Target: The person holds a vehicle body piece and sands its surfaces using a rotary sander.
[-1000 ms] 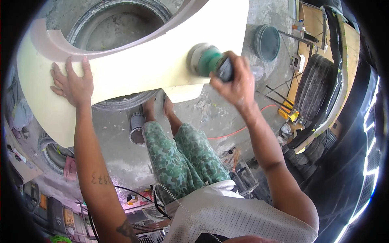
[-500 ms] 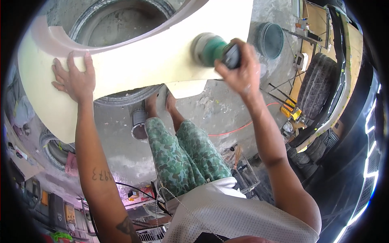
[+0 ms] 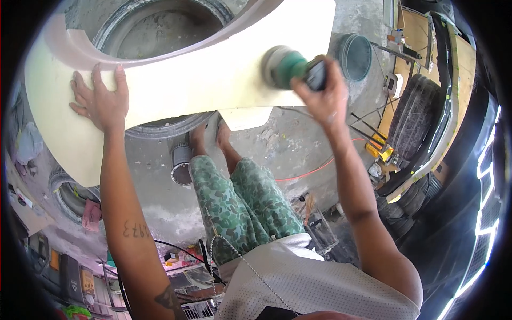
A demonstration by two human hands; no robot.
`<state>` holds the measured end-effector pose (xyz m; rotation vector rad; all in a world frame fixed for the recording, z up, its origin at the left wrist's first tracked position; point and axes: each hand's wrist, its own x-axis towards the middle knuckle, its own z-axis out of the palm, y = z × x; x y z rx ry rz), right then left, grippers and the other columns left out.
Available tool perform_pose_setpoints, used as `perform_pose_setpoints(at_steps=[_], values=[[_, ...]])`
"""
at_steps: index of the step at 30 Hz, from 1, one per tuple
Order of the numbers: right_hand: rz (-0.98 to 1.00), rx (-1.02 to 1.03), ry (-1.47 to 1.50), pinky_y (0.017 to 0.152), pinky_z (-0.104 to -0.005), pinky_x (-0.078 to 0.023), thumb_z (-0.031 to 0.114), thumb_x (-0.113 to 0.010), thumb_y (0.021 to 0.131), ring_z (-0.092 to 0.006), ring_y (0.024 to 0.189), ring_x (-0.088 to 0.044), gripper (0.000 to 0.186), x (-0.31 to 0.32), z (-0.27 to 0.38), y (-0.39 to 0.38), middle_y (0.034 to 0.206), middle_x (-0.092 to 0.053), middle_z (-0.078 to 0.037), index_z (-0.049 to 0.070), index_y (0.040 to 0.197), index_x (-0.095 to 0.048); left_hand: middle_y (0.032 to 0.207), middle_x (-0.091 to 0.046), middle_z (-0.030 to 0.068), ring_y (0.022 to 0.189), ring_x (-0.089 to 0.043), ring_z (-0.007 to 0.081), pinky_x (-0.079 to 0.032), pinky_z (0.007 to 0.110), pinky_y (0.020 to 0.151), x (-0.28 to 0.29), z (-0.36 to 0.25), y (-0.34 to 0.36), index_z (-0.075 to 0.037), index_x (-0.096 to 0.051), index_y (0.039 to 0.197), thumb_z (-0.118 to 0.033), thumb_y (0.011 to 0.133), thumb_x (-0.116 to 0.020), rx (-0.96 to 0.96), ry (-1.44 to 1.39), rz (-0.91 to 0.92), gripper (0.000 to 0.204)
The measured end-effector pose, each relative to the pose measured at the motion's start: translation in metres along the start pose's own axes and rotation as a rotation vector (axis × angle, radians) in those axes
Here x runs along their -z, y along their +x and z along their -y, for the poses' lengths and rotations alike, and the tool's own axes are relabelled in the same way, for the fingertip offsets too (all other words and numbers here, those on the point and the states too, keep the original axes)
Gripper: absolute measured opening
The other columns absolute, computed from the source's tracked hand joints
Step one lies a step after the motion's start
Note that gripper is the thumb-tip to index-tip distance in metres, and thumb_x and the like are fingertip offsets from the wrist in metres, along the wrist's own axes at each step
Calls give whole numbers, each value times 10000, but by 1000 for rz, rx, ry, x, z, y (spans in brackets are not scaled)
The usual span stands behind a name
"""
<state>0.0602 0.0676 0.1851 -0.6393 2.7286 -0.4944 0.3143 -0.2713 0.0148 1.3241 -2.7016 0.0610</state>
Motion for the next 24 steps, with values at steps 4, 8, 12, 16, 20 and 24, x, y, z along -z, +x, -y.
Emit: perform_pose_setpoints(at_steps=[4, 8, 12, 16, 20, 24], values=[[-72, -113, -38, 856, -448, -568, 345, -817, 768, -352, 994, -690, 776, 12, -11, 31, 1135, -663, -253, -62, 1361, -526, 1636, -295, 206, 1555, -182, 377, -69, 666, 1221, 0, 0, -1, -208, -563, 1460, -698, 968, -484, -8, 48, 3, 699], [20, 118, -66, 888, -492, -575, 314, -796, 776, -424, 1083, -661, 903, 1, 10, 7, 1228, -585, -267, 7, 1515, -377, 1640, -290, 201, 1555, -183, 373, -71, 664, 1221, 2, -1, 0, -213, -562, 1460, -698, 967, -483, 13, 1, 8, 696], [96, 335, 83, 942, -497, -578, 225, -826, 738, -404, 1122, -674, 737, -11, 13, 1, 1225, -616, -236, 291, 1430, -582, 1643, -285, 198, 1556, -186, 363, -71, 660, 1223, -1, -1, 2, -223, -558, 1463, -697, 967, -483, 3, 29, -3, 691], [-161, 220, 199, 905, -429, -578, 257, -849, 738, -310, 1025, -698, 737, -2, -20, 52, 1163, -671, -199, 136, 1422, -604, 1639, -291, 204, 1556, -186, 362, -72, 663, 1222, -2, 0, 0, -223, -553, 1465, -694, 967, -484, -13, 8, -23, 689], [-225, -24, 66, 879, -430, -568, 372, -847, 739, -304, 1018, -676, 778, 17, -51, 57, 1175, -664, -197, 94, 1417, -585, 1628, -308, 211, 1558, -184, 365, -77, 664, 1221, -2, -1, -1, -221, -560, 1461, -686, 969, -488, -11, 46, -17, 681], [-116, 199, -47, 866, -466, -579, 260, -841, 714, -357, 1033, -665, 708, -6, -26, -11, 1201, -645, -212, 141, 1377, -625, 1631, -304, 211, 1561, -175, 362, -69, 663, 1222, -1, -2, -1, -222, -556, 1463, -683, 970, -491, 7, 23, 11, 678]])
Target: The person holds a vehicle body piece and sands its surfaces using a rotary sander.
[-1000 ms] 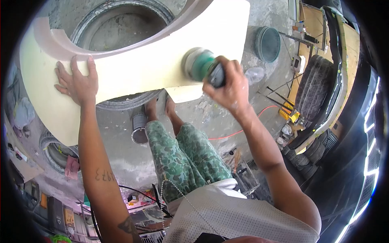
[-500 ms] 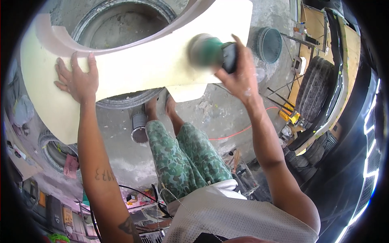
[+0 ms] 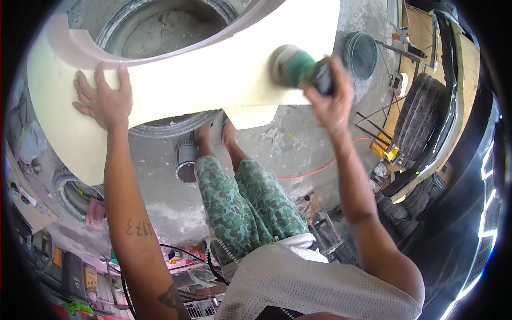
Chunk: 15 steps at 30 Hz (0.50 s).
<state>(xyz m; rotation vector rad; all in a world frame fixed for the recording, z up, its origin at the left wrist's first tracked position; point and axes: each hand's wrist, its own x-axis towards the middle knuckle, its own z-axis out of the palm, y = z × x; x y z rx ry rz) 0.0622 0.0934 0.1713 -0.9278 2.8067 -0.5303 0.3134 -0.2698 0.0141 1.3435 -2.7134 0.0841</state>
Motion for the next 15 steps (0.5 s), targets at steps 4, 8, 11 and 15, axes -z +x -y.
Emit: perform_pose_setpoints(at_steps=[4, 8, 11, 15], values=[[229, -20, 108, 881, -448, -606, 201, -842, 696, -357, 1077, -690, 610, -13, 61, -62, 1209, -652, -164, 204, 1283, -676, 1637, -296, 213, 1561, -170, 369, -65, 659, 1222, -1, 1, 2, -224, -545, 1472, -693, 970, -485, -10, -16, -26, 690], [168, -37, 132, 872, -473, -603, 214, -837, 701, -377, 1102, -681, 624, -4, 52, -59, 1217, -651, -167, 213, 1303, -674, 1640, -293, 217, 1560, -170, 377, -76, 665, 1217, -6, 2, 0, -225, -546, 1470, -705, 966, -481, -31, -35, -47, 699], [-2, -234, 75, 893, -455, -581, 216, -850, 702, -363, 1102, -656, 657, 3, 25, -39, 1176, -660, -162, 144, 1326, -657, 1639, -292, 219, 1557, -168, 387, -82, 667, 1215, -7, 7, -1, -221, -557, 1461, -710, 960, -482, -40, 2, -22, 703], [-14, -309, 225, 954, -449, -551, 235, -880, 709, -323, 1090, -660, 734, -4, 37, -39, 1228, -643, -169, 135, 1385, -612, 1635, -267, 245, 1562, -122, 404, -26, 663, 1221, -7, 6, 1, -194, -570, 1455, -698, 947, -496, -37, -33, 14, 720]])
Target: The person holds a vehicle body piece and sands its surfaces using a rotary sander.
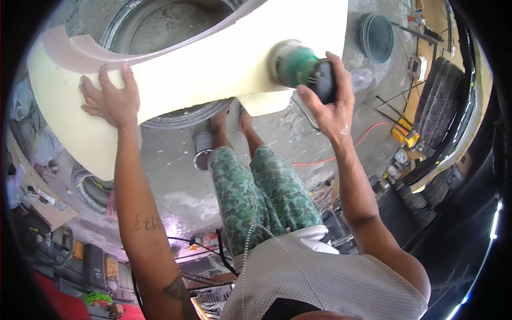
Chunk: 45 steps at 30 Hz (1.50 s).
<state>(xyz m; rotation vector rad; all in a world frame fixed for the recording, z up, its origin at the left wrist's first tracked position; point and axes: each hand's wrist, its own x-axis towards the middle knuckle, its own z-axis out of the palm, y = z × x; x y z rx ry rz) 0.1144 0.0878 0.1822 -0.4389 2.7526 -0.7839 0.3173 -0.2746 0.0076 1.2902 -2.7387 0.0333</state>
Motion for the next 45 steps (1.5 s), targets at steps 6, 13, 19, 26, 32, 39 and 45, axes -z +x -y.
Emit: perform_pose_setpoints(at_steps=[6, 13, 19, 26, 32, 39, 45], values=[[368, 194, 485, 1061, -442, -528, 202, -897, 730, -333, 1292, -606, 732, -68, 70, -32, 1451, -568, -187, 141, 1400, -608, 1632, -276, 248, 1557, -142, 396, -68, 650, 1215, 12, -11, 1, -201, -566, 1450, -677, 975, -489, -10, -44, -11, 677], [147, -104, 647, 1006, -402, -558, 131, -931, 736, -278, 1217, -637, 811, -37, 30, -23, 1337, -634, -158, 86, 1445, -540, 1616, -245, 304, 1554, -120, 438, -34, 683, 1202, 12, -10, 0, -163, -560, 1434, -676, 978, -491, 10, -123, 13, 690], [65, -313, 935, 1087, -400, -504, 120, -939, 726, -257, 1255, -613, 836, -32, 18, -32, 1350, -626, -137, 70, 1455, -533, 1630, -215, 313, 1556, -100, 451, -30, 683, 1202, 13, -12, 1, -159, -538, 1458, -700, 976, -458, 23, -109, 34, 729], [138, -128, 859, 1109, -384, -470, 189, -961, 719, -239, 1283, -568, 870, -73, 46, -53, 1385, -576, -117, 139, 1471, -526, 1626, -201, 341, 1550, -112, 454, -71, 675, 1185, 22, -20, 2, -142, -531, 1456, -630, 1007, -477, 27, -80, 72, 665], [-116, -635, 1220, 984, -380, -563, 114, -902, 776, -257, 1220, -601, 860, -38, 20, -54, 1364, -585, -125, 139, 1506, -449, 1619, -207, 355, 1548, -120, 448, -96, 661, 1179, 18, -15, -1, -133, -531, 1454, -629, 1013, -467, 33, -64, 62, 666], [26, -102, 985, 1178, -415, -399, 203, -923, 772, -269, 1375, -514, 842, -87, 49, -54, 1461, -548, -158, 108, 1490, -493, 1612, -215, 363, 1542, -140, 457, -107, 651, 1185, 24, -22, 1, -117, -518, 1461, -610, 1032, -436, 30, -63, 76, 658], [-60, -175, 1004, 1074, -392, -498, 137, -851, 841, -269, 1294, -572, 831, -64, 12, -59, 1435, -538, -161, 89, 1546, -413, 1606, -229, 363, 1522, -180, 481, -127, 636, 1194, 21, -21, -1, -124, -538, 1439, -606, 1027, -447, 52, -70, 64, 640]])
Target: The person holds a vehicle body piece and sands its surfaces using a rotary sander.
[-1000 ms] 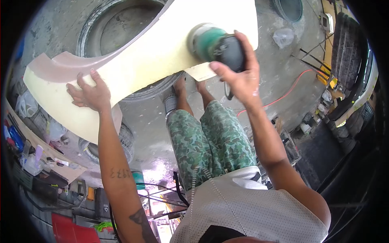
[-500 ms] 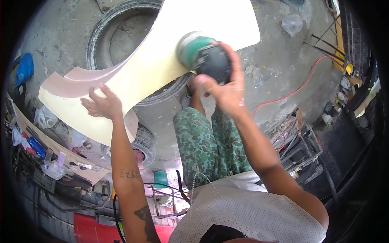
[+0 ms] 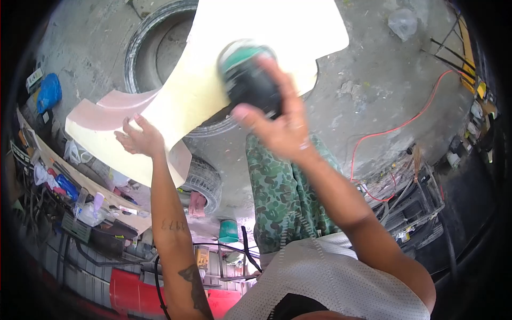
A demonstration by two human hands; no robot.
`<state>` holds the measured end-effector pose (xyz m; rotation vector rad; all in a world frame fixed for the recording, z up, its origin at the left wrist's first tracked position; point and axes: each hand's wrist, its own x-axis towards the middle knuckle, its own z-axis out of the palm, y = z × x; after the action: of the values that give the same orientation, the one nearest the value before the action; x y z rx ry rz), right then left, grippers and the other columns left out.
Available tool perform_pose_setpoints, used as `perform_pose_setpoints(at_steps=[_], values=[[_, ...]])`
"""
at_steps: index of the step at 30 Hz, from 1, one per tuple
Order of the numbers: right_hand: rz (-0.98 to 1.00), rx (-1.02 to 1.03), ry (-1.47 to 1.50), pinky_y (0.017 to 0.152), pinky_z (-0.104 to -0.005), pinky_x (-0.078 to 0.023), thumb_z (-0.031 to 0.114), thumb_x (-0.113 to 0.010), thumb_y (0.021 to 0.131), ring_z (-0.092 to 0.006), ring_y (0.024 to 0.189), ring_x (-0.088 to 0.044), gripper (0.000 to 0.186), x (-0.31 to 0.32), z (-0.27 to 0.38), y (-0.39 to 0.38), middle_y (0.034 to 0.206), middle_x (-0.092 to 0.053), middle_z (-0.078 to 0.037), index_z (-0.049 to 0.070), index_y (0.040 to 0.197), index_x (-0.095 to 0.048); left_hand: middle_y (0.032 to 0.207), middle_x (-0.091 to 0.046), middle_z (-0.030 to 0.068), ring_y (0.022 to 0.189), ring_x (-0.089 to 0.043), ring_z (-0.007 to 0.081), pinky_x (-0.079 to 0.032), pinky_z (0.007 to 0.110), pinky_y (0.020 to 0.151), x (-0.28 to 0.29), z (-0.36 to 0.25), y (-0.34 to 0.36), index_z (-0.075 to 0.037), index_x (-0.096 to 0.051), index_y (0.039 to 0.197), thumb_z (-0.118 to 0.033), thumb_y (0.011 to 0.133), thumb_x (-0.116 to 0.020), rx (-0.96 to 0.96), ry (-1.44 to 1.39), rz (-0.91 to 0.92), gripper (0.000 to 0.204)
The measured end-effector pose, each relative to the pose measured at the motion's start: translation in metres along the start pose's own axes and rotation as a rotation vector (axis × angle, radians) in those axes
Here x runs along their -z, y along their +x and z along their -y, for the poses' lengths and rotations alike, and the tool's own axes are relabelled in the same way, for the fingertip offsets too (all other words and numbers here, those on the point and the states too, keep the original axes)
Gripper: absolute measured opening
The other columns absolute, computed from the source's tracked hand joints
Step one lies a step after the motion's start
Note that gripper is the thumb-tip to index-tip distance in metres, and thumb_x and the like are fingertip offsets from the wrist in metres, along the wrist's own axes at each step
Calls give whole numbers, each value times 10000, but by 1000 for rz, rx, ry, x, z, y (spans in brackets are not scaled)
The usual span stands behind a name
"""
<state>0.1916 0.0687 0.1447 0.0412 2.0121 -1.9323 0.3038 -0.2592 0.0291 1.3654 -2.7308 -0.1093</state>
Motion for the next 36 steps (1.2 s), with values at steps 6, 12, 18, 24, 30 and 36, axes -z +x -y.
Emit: perform_pose_setpoints(at_steps=[6, 12, 18, 24, 30, 36], values=[[-152, 12, 157, 1086, -427, -478, 161, -837, 855, -301, 1312, -562, 710, -12, -4, 6, 1442, -552, -167, 110, 1482, -508, 1604, -235, 365, 1517, -191, 486, -131, 632, 1195, 2, -1, 0, -122, -541, 1438, -601, 1032, -439, -7, -2, -11, 636], [291, 0, 38, 1171, -463, -387, 238, -876, 802, -381, 1416, -491, 642, -47, 5, -8, 1483, -543, -188, 182, 1394, -633, 1603, -226, 378, 1522, -183, 484, -132, 633, 1192, 6, -8, -1, -111, -535, 1435, -588, 1039, -434, -14, -2, 13, 628], [-180, 83, -9, 1040, -378, -507, 124, -817, 876, -237, 1240, -597, 752, -18, -5, -4, 1340, -605, -152, 73, 1521, -435, 1592, -224, 392, 1512, -186, 502, -126, 636, 1190, 3, -4, 0, -91, -540, 1423, -598, 1039, -414, -12, 1, 12, 649], [-181, 69, 67, 1039, -379, -505, 148, -814, 890, -225, 1227, -594, 757, -44, -6, 4, 1344, -593, -140, 109, 1530, -411, 1583, -218, 407, 1517, -172, 502, -110, 643, 1190, 6, -4, 1, -67, -519, 1428, -584, 1043, -410, -31, 0, 33, 654], [275, -34, 49, 1130, -441, -459, 174, -865, 792, -364, 1356, -556, 638, -75, 8, -18, 1443, -576, -159, 222, 1384, -633, 1592, -192, 393, 1526, -139, 493, -99, 658, 1183, 12, -9, 2, -84, -491, 1444, -614, 1039, -386, -12, 21, 84, 675], [-187, -125, 36, 1077, -406, -499, 161, -870, 825, -259, 1254, -605, 766, -27, 7, -13, 1376, -608, -142, 114, 1492, -496, 1598, -165, 382, 1523, -128, 494, -96, 657, 1183, 7, -5, 2, -99, -486, 1446, -622, 1035, -385, -6, 8, 77, 673]])
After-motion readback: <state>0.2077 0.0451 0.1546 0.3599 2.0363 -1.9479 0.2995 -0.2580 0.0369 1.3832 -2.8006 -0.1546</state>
